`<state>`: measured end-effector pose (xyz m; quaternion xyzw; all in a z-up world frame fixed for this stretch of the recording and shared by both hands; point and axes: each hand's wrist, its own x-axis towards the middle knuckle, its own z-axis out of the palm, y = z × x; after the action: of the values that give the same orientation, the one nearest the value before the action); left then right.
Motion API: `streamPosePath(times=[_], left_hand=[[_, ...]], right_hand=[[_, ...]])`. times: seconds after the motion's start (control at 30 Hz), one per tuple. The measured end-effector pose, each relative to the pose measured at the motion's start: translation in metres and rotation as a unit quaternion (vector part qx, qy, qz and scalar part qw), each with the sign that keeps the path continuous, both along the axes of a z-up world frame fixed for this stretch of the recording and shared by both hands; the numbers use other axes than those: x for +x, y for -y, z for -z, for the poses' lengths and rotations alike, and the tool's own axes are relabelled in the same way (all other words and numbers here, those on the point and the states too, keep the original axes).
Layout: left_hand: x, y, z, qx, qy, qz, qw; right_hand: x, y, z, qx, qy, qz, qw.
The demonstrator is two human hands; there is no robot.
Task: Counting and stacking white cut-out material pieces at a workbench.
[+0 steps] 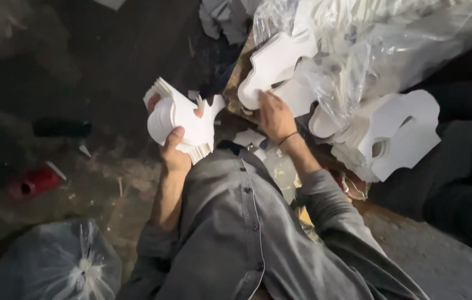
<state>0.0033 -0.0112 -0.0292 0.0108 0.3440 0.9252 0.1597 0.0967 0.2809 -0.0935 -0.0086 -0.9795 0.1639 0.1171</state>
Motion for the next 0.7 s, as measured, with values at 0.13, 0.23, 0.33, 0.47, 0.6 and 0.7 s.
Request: streamPosePath(times=[0.13,0.23,0.33,0.47,0.6,0.7], left_hand=[[-0.007,-0.005,-0.011,-0.004,-0.001,0.025,1.0],[-0.002,-0.007,-0.014,0.009,-0.01,0.051,0.999],[-0.004,-0.013,-0.018,0.035,0.009,0.06,0.998],[0.004,-0.014,-0.016,0.008,0.0,0.104,0.995],[-0.004,-0.018,-0.023,-0.034,-0.077,0.164,0.983],[-0.002,-0.008,-0.005,-0.031,-0.082,0.133,0.987]], right_hand=[[-0.013,-0.007,-0.059,-0.234,0.046,0.119,0.964],[-0.003,-0.023,-0.059,-0.171,0.035,0.073,0.982],[-0.004,-0.028,-0.086,-0.295,0.061,0.136,0.944],[-0.001,0.03,-0.136,-0.156,-0.052,0.176,0.97],[-0.029,0.122,-0.21,-0.246,-0.103,-0.224,0.937],[-0.015,0.108,-0.179,-0.382,0.049,-0.137,0.912]])
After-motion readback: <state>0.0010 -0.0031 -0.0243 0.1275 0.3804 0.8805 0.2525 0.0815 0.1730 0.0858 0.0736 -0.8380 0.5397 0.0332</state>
